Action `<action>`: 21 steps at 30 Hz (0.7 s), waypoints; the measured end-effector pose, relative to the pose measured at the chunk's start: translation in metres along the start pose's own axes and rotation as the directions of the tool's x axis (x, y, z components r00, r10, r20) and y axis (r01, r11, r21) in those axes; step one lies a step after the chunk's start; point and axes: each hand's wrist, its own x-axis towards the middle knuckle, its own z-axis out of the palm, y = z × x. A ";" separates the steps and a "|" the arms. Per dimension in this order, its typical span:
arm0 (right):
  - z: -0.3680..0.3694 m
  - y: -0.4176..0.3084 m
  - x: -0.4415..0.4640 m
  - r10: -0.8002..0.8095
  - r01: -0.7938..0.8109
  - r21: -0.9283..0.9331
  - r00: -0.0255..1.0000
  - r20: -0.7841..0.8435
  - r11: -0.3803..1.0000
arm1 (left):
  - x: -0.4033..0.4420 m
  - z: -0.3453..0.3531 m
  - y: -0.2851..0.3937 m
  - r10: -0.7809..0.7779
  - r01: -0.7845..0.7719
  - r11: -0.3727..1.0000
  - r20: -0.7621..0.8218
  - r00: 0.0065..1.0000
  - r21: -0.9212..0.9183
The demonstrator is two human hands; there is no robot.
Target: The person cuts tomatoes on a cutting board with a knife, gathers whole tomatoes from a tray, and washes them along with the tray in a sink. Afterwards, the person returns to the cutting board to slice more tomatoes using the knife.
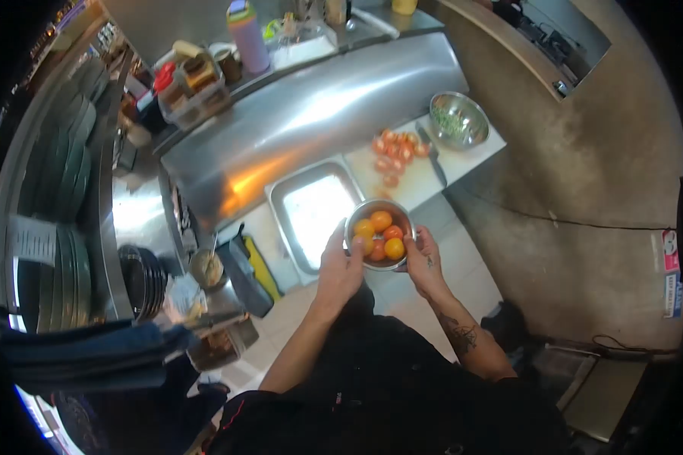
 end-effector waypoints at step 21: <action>-0.042 -0.334 0.638 -0.378 0.390 0.150 0.920 -0.102 0.909 | 0.083 -0.016 -0.028 -0.355 0.463 0.886 -0.607 0.711 0.025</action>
